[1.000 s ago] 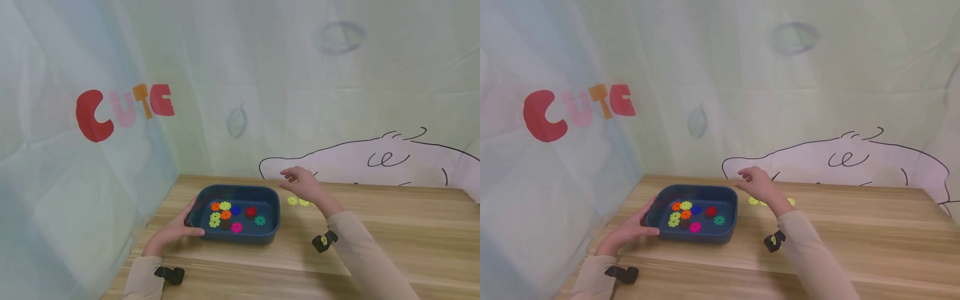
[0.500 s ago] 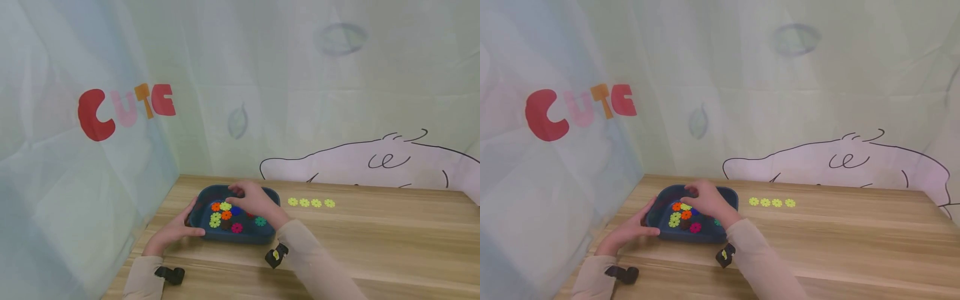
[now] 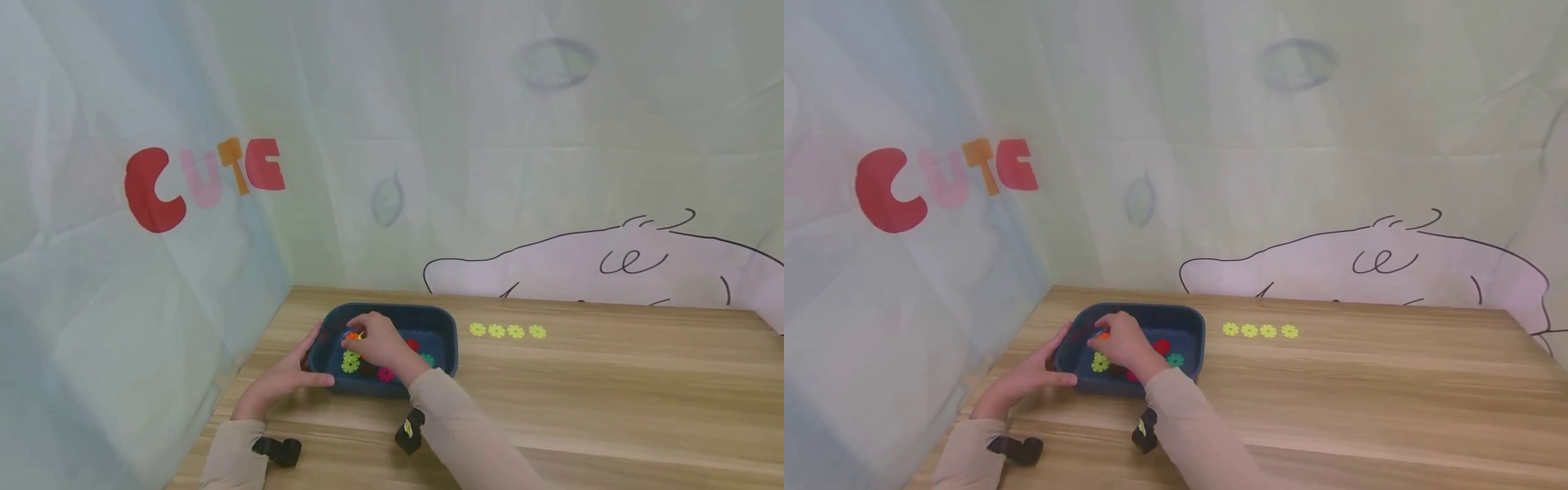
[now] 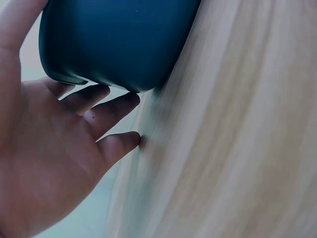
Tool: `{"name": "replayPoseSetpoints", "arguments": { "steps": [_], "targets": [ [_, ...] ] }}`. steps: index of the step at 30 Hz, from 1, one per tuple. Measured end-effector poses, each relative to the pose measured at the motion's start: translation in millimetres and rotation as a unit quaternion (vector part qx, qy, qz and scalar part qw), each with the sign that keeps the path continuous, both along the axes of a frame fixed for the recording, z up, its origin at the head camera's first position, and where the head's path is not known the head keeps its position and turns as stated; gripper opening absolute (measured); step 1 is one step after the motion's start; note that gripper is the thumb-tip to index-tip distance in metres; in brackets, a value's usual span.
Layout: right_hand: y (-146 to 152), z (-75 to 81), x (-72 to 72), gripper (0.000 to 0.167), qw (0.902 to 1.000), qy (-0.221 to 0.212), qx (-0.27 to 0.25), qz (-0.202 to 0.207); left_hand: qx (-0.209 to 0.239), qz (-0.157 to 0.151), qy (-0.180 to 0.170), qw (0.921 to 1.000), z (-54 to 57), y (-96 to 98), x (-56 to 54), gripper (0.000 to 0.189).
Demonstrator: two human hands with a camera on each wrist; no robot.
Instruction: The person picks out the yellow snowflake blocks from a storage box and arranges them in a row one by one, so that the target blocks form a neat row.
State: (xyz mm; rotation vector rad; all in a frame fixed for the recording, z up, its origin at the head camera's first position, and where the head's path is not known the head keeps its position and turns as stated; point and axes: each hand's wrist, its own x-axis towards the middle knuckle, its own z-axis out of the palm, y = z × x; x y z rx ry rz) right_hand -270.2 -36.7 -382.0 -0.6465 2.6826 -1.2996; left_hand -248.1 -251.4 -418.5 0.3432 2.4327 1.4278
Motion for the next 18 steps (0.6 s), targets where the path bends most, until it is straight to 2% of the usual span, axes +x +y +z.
{"name": "replayPoseSetpoints", "arguments": {
  "steps": [10,18],
  "targets": [
    [-18.8,-26.7,-3.8,0.036,0.999,0.0,0.026,-0.037,0.02,-0.014,0.004,0.9997,-1.9,-2.7,-0.2,0.11],
    [-25.8,-26.1,-9.4,0.036,0.997,-0.004,0.062,-0.047,0.034,-0.022,0.006,0.9992,-2.6,-2.9,-0.3,0.11]
  ]
}}
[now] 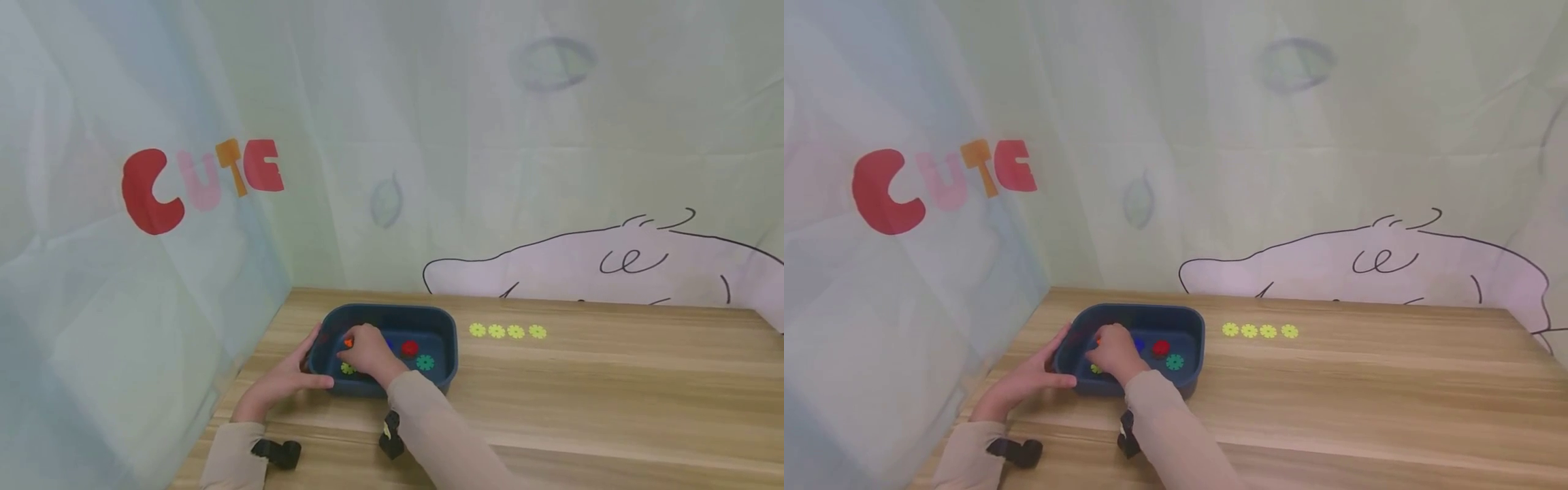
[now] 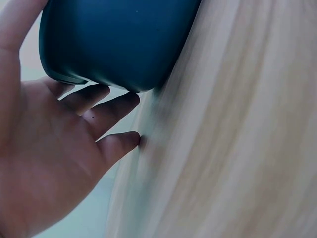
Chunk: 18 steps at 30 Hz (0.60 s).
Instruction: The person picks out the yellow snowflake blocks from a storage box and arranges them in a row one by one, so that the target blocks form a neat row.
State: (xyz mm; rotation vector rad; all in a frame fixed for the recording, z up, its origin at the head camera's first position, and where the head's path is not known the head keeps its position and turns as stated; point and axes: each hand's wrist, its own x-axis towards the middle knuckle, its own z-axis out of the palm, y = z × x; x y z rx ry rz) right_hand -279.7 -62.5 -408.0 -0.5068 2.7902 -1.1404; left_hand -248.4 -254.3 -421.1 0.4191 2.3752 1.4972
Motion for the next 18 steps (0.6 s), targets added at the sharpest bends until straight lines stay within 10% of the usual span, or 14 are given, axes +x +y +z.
{"name": "replayPoseSetpoints", "arguments": {
  "steps": [18],
  "targets": [
    [-4.5,-9.8,-4.4,0.03,0.9973,-0.01,0.073,-0.011,-0.001,0.007,0.004,1.0,-1.3,0.4,-0.2,0.111]
  ]
}}
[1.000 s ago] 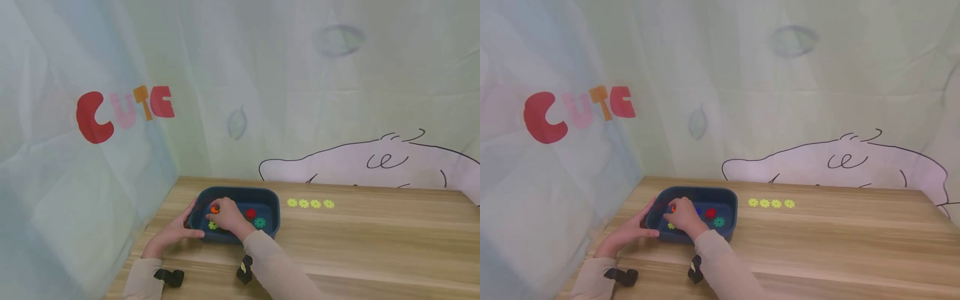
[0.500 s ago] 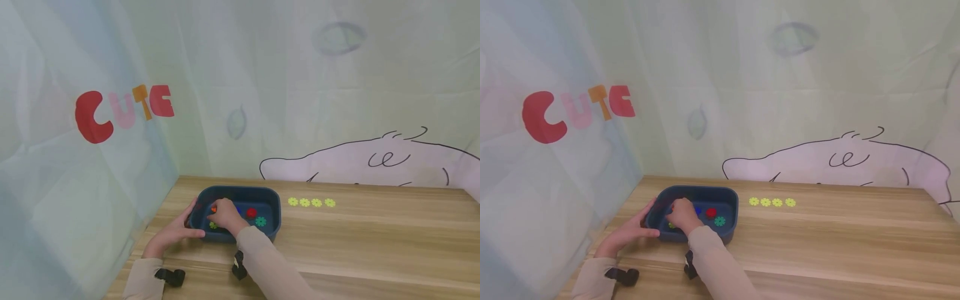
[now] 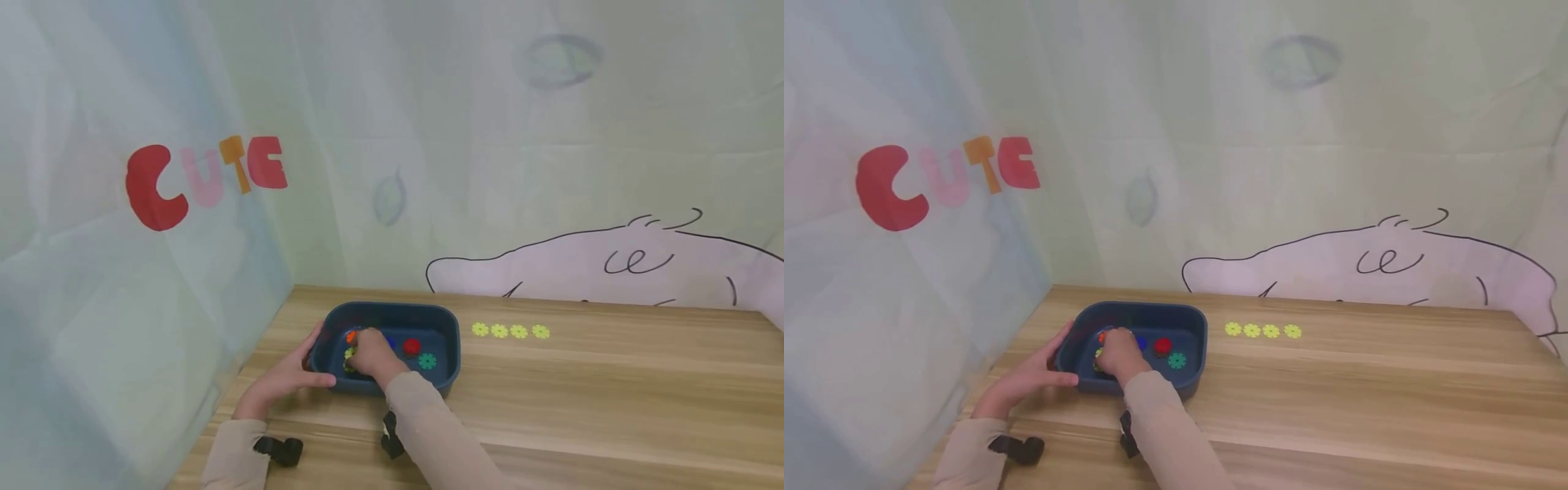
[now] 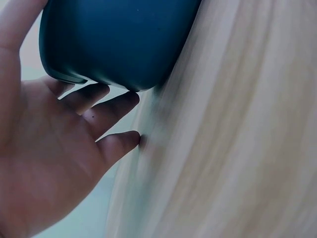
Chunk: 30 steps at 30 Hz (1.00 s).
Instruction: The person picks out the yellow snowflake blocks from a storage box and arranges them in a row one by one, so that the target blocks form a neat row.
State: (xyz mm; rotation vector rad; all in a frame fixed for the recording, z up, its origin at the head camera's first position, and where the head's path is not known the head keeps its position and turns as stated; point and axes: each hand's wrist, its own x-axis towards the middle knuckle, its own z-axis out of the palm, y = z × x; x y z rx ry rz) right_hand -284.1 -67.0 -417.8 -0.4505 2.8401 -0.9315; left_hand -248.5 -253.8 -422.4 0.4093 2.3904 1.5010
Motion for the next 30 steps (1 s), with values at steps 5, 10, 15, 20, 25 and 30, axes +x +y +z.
{"name": "replayPoseSetpoints", "arguments": {
  "steps": [5,10,15,20,25,30],
  "targets": [
    [0.0,-0.2,-0.9,0.027,0.9999,0.0,0.011,-0.002,-0.005,0.004,-0.001,1.0,0.1,1.4,-0.3,0.11],
    [-1.2,-0.5,-1.7,0.026,0.9999,-0.004,0.016,0.0,-0.008,0.001,0.002,1.0,0.4,0.5,0.2,0.111],
    [-1.7,1.2,-1.8,0.025,0.9997,-0.003,0.023,0.001,0.003,0.001,-0.003,1.0,0.5,0.4,0.7,0.112],
    [-1.6,3.6,-1.5,0.024,0.9994,-0.014,0.03,0.001,0.01,0.0,-0.004,0.9999,2.0,1.0,1.2,0.113],
    [-0.9,3.5,-0.9,0.02,0.9993,-0.024,0.027,0.002,0.011,-0.002,-0.006,0.9999,3.1,1.5,2.4,0.113],
    [-0.1,3.5,0.7,0.016,0.9993,-0.031,0.021,0.005,0.011,-0.002,-0.006,0.9999,1.7,1.6,2.8,0.113]
  ]
}}
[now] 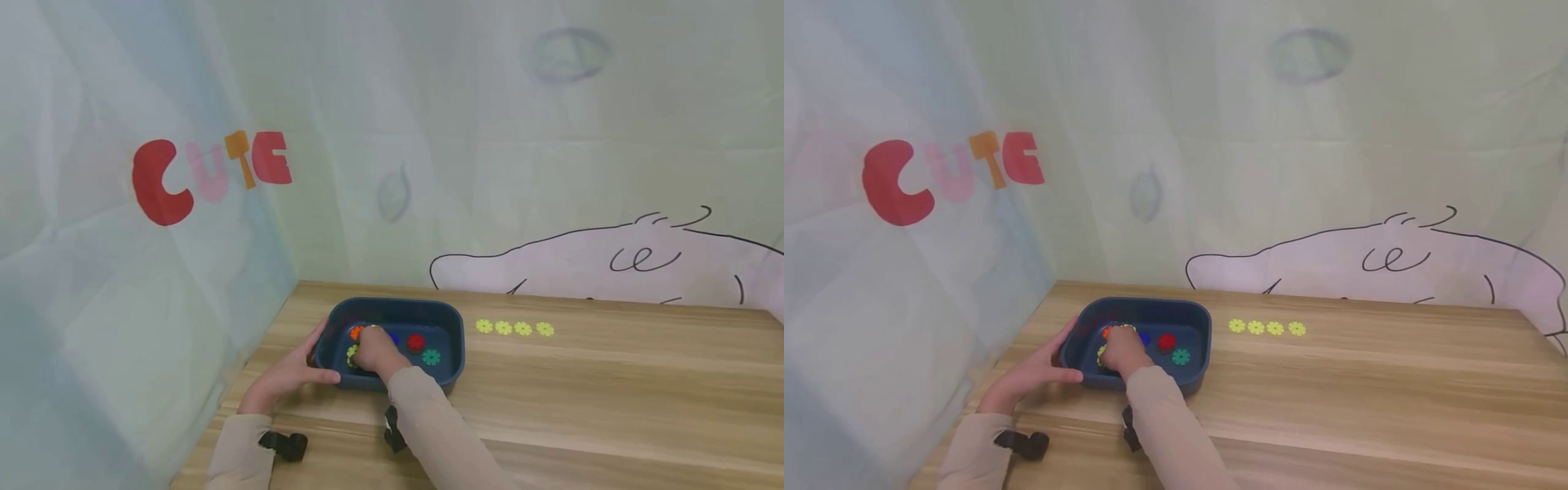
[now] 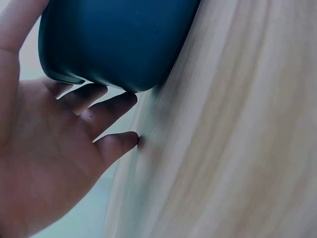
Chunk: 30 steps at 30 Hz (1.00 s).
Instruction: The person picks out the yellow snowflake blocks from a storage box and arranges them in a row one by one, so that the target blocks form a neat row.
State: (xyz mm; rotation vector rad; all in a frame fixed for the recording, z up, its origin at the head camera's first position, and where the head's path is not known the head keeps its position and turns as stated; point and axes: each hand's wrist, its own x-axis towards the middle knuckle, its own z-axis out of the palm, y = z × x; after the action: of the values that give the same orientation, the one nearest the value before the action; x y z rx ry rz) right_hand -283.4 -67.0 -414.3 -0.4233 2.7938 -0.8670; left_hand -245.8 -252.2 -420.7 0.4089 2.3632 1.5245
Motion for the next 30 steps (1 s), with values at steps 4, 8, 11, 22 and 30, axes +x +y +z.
{"name": "replayPoseSetpoints", "arguments": {
  "steps": [4,8,11,22,30],
  "targets": [
    [1.2,0.4,0.4,0.016,1.0,-0.003,-0.005,-0.001,-0.006,0.0,0.003,1.0,-0.4,0.0,-1.0,0.113],
    [1.8,0.4,1.1,0.02,0.9998,-0.006,-0.015,-0.007,-0.004,0.001,0.004,1.0,-2.3,-0.1,-1.8,0.112],
    [1.7,-0.1,1.4,0.027,0.9996,-0.009,-0.02,-0.017,-0.007,0.001,0.005,1.0,-2.8,0.0,-1.6,0.113],
    [0.9,-0.3,1.0,0.033,0.9991,0.008,-0.033,-0.026,-0.01,0.012,-0.01,0.9998,-1.8,-0.6,-1.0,0.113],
    [1.8,4.6,2.0,0.026,0.998,0.042,-0.046,-0.006,-0.003,0.006,-0.01,0.9999,-2.2,-2.3,-1.5,0.112]
  ]
}}
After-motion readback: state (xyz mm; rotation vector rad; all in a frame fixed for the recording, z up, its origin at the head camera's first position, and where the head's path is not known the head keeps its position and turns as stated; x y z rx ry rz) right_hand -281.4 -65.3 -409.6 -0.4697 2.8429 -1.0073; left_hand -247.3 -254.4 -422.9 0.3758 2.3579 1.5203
